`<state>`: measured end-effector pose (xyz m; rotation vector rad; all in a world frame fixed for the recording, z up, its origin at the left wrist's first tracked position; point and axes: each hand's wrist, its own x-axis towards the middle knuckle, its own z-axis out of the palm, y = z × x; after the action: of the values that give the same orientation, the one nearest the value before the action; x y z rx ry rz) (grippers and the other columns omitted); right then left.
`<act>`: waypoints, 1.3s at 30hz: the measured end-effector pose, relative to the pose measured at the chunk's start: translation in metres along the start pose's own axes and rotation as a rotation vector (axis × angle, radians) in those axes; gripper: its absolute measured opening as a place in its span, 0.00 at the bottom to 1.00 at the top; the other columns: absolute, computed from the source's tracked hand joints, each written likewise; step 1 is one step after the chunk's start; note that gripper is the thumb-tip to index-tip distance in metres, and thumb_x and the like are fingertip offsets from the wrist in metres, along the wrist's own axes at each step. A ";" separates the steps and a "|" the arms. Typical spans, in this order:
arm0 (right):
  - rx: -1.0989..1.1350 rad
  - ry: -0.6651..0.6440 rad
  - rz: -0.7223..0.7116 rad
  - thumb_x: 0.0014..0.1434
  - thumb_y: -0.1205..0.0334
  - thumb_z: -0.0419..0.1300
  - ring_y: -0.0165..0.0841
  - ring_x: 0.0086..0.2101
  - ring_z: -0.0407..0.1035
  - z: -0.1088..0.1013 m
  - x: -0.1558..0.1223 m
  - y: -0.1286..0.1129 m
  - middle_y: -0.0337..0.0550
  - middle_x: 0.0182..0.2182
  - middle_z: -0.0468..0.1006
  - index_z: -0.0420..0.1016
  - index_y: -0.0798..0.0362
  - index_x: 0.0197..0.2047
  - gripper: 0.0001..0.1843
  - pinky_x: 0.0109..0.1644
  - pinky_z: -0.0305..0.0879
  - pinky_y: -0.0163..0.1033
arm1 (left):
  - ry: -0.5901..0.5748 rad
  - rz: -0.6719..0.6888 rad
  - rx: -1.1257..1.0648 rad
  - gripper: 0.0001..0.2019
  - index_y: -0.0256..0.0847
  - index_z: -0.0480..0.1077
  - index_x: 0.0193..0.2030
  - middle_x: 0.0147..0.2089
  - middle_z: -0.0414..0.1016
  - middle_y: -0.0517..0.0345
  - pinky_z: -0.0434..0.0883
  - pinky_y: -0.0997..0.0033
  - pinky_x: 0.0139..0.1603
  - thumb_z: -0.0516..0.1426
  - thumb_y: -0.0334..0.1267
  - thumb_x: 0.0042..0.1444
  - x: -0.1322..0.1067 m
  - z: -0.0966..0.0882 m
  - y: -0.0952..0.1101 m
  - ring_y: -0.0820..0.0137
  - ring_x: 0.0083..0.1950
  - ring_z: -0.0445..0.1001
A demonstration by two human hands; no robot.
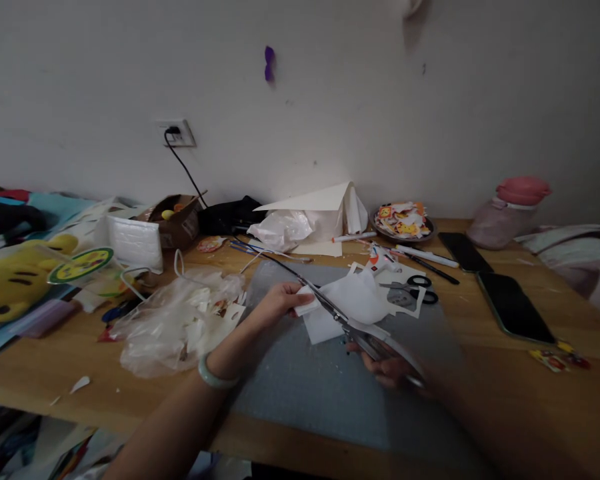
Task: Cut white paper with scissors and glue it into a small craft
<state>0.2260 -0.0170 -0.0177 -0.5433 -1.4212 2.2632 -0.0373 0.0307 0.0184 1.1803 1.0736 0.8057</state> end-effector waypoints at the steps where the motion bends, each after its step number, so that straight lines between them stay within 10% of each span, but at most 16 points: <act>1: -0.024 0.013 0.009 0.50 0.50 0.64 0.17 0.18 0.50 0.000 0.000 -0.001 0.32 0.26 0.59 0.66 0.52 0.54 0.30 0.18 0.44 0.26 | -0.002 0.001 0.002 0.14 0.36 0.67 0.19 0.16 0.59 0.64 0.47 0.73 0.21 0.61 0.45 0.41 0.000 0.000 0.000 0.79 0.18 0.52; 18: -0.014 0.094 0.048 0.51 0.50 0.64 0.16 0.17 0.49 0.003 0.000 0.003 0.31 0.25 0.58 0.65 0.54 0.53 0.29 0.17 0.42 0.27 | -0.031 0.002 0.003 0.13 0.35 0.68 0.19 0.16 0.61 0.63 0.48 0.74 0.20 0.62 0.44 0.41 0.002 -0.001 -0.003 0.79 0.18 0.52; 27: 0.015 -0.011 -0.072 0.51 0.35 0.55 0.17 0.18 0.44 0.002 -0.004 -0.002 0.33 0.26 0.56 0.68 0.54 0.49 0.33 0.17 0.37 0.29 | -0.039 0.017 -0.026 0.13 0.35 0.68 0.21 0.17 0.61 0.64 0.49 0.75 0.20 0.62 0.44 0.42 0.002 0.005 -0.006 0.79 0.18 0.54; 39: -0.020 0.017 -0.061 0.48 0.34 0.57 0.16 0.16 0.44 0.003 0.001 0.005 0.32 0.26 0.58 0.67 0.53 0.47 0.33 0.16 0.39 0.28 | -0.067 0.032 0.001 0.17 0.37 0.66 0.24 0.19 0.61 0.64 0.53 0.76 0.21 0.59 0.52 0.46 -0.012 0.045 -0.021 0.78 0.20 0.56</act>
<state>0.2234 -0.0208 -0.0213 -0.5171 -1.4345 2.1944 0.0004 0.0011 0.0017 1.2198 1.0024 0.7851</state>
